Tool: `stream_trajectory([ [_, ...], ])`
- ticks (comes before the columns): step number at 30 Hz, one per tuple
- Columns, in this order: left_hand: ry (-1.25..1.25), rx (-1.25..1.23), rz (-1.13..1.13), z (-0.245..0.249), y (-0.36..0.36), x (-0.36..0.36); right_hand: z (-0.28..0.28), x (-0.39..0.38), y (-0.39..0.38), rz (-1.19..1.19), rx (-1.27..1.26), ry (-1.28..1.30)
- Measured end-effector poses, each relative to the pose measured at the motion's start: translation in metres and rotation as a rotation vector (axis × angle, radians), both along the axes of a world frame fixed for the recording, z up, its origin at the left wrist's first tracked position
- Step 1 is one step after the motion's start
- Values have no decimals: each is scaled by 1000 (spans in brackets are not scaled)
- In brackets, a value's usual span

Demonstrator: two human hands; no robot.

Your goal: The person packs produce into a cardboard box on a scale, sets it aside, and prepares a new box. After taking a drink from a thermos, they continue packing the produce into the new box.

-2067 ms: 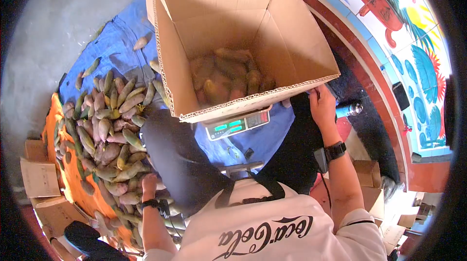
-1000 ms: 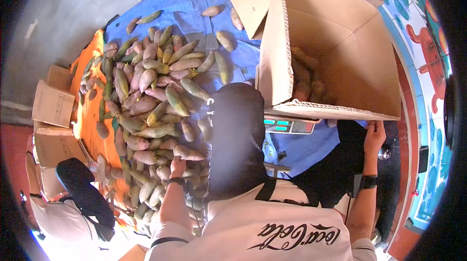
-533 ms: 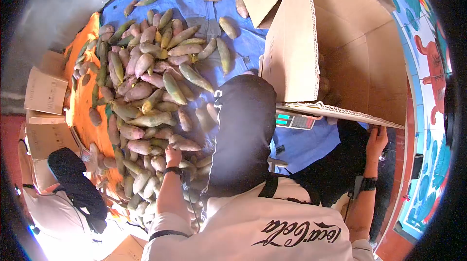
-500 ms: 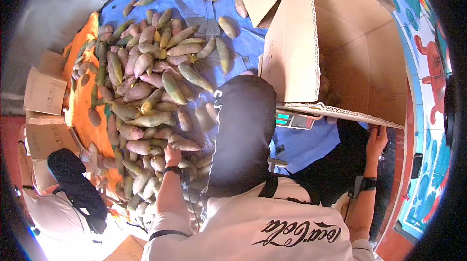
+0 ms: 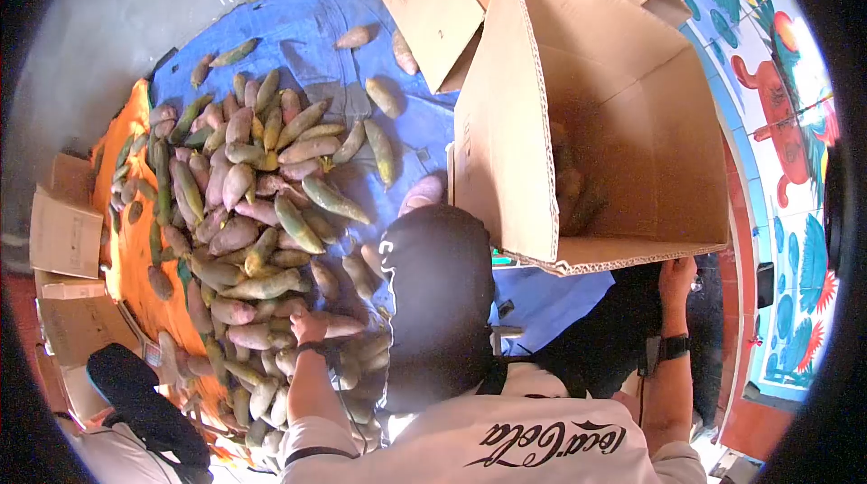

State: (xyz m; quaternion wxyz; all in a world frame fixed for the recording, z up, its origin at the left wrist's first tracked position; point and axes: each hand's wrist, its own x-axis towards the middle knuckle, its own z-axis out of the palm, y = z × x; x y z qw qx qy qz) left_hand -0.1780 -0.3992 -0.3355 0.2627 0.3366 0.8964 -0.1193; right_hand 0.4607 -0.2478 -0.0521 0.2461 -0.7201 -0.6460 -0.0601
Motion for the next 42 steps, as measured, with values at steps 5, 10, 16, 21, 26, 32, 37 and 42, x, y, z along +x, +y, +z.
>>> stream_trajectory([
  [5, -244, -137, -45, -56, -25, -4, -5, -1, 2, -117, -47, -53],
  [10, -312, -48, -518, -220, -104, 2, -10, 6, 2, -33, -68, -4],
  [16, -389, -233, -328, -51, -24, 51, -14, 8, 2, -16, -13, -51],
  [21, -361, -116, -224, -24, -15, 61, -15, 1, 4, -36, 30, -18],
  [26, -261, -265, -990, -135, -50, 38, -14, 2, 3, 11, 18, -38],
  [32, -493, -188, -97, 35, 17, 90, -10, -5, 4, 16, -9, 20],
  [37, -262, -88, -156, 99, 49, 102, 1, -22, 5, -15, 35, 69],
  [42, -182, 384, -78, 117, 56, 63, 0, -19, 7, 20, 44, 75],
])
